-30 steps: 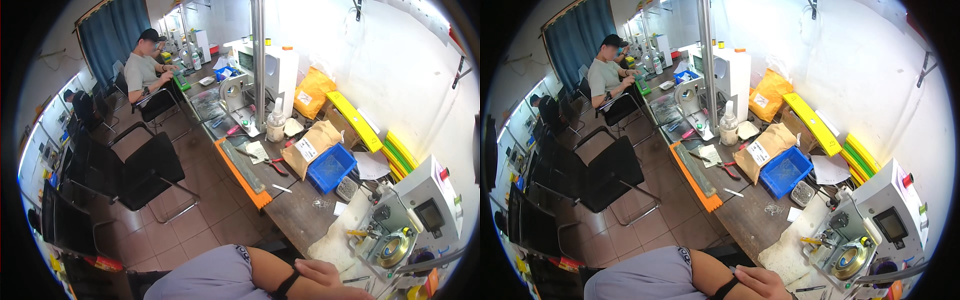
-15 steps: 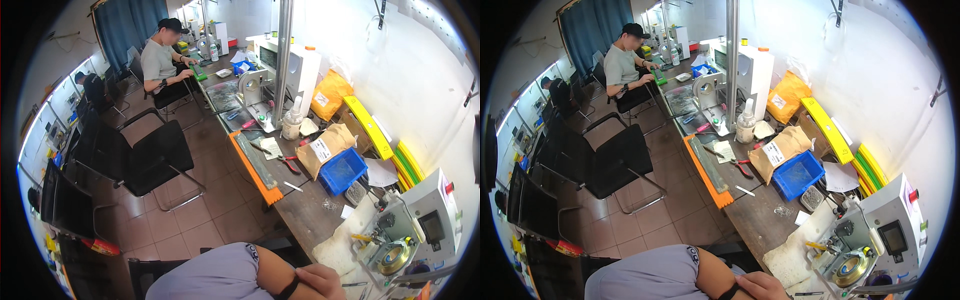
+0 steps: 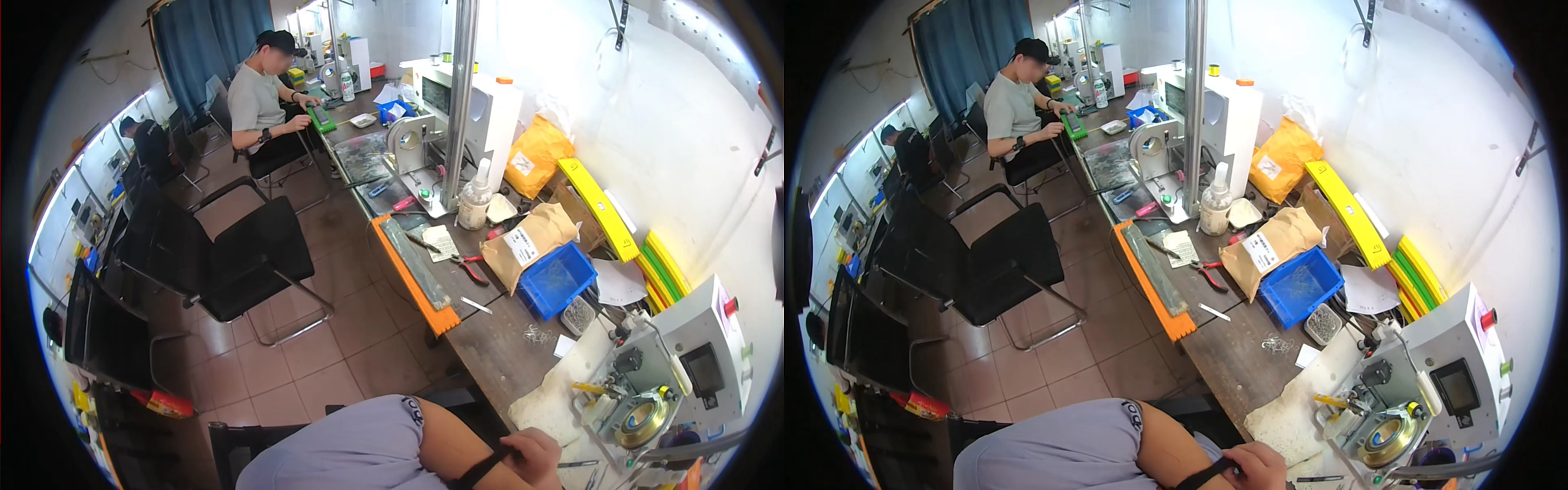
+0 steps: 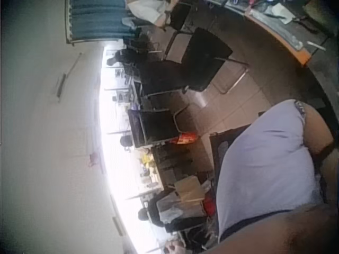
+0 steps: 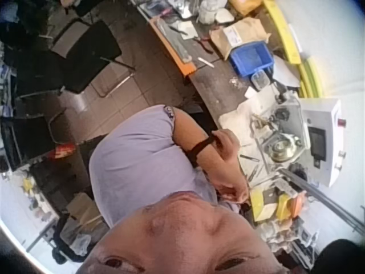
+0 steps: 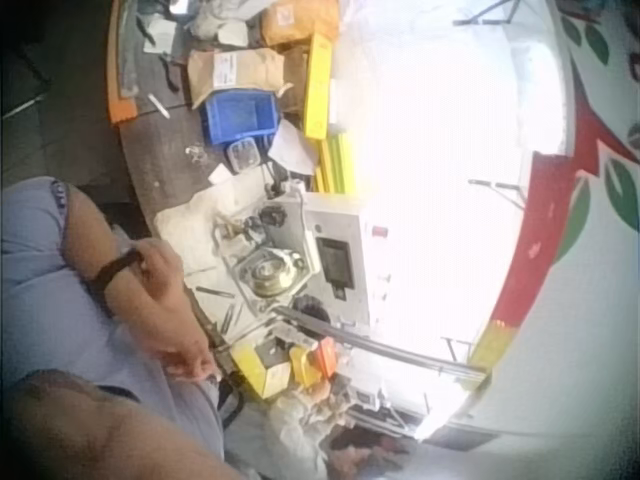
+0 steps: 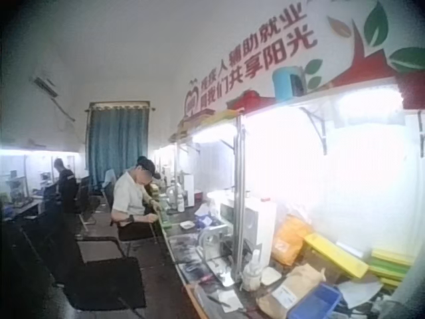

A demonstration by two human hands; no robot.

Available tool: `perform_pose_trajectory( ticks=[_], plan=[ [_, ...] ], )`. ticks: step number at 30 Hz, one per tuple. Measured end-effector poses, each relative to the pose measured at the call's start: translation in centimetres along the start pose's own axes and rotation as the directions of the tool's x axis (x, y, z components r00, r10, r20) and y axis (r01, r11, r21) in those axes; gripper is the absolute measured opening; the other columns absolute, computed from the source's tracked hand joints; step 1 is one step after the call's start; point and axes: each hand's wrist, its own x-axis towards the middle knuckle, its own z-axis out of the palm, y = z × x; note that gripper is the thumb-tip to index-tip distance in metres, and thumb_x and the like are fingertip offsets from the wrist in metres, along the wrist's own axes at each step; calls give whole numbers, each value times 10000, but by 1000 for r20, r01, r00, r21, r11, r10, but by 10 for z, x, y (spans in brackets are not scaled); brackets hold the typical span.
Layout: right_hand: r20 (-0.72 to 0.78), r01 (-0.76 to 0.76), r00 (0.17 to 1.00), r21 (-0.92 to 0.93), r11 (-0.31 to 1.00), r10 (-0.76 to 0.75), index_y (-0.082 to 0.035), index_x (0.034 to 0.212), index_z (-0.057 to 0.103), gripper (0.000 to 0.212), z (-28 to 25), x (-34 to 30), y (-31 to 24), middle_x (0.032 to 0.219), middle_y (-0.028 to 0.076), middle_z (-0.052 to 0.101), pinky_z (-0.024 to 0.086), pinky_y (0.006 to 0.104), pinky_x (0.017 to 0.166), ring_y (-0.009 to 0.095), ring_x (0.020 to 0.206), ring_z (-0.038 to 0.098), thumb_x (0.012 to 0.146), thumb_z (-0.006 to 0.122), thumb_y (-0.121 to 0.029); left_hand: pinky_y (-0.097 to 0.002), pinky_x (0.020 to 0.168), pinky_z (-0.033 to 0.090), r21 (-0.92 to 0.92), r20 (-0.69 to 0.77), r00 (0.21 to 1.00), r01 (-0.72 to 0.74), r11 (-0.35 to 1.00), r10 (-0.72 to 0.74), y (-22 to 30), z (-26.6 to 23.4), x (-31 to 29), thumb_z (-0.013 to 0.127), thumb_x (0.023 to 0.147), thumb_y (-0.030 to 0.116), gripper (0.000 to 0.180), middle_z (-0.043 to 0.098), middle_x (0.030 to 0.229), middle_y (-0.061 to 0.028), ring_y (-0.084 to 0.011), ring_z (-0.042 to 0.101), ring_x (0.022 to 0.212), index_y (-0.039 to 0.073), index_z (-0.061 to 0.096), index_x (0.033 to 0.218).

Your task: Assembling and inspecting small metal or electronic components at a workbench using specialized machinery and tools.

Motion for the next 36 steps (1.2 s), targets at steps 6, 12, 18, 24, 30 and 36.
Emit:
perform_pose_trajectory(
  ticks=[6,12,18,24,30,36],
  plan=[
    [-52,-114,992,-54,992,111,-57,963,713,150,0,4,-11,840,81,692,526,338,622,258,700,662,821,709,-7,-307,897,382,157,-169,983,98,983,-71,-14,-3,24,625,938,266,355,559,1086,-47,-161,512,1017,18,542,1179],
    [-138,-258,939,324,910,316,-3,889,748,207,7,21,-20,758,40,715,480,242,590,92,640,621,748,882,-76,-323,814,411,292,-334,935,221,931,-117,-21,-6,37,650,911,267,297,605,987,-55,-178,538,923,25,607,1077],
    [-168,-165,968,119,979,184,-42,806,739,227,23,17,10,698,54,702,492,260,532,108,602,657,682,926,-82,-339,731,441,429,-536,841,353,832,-80,-19,2,38,675,884,268,253,652,888,-63,-196,564,829,31,673,975],
    [64,29,998,-148,989,-19,-25,983,736,177,31,23,44,897,97,741,548,297,707,154,797,705,864,796,-140,-358,615,470,700,-651,702,408,586,289,2,28,23,683,870,223,242,657,705,-126,-200,561,631,-18,701,883],
    [212,122,969,35,992,-127,-17,1048,711,192,59,45,53,958,102,729,536,302,761,159,853,694,901,741,-136,-395,643,473,854,-502,685,487,181,528,17,37,4,672,874,200,243,650,748,-187,-258,580,663,-43,665,868],
    [345,178,907,206,962,-241,-10,1112,686,214,92,73,61,1020,108,717,525,307,815,165,908,684,938,685,-133,-434,655,464,848,-258,580,518,-106,773,48,68,-9,651,884,185,218,610,753,-191,-363,584,694,-24,609,837]
  ],
)
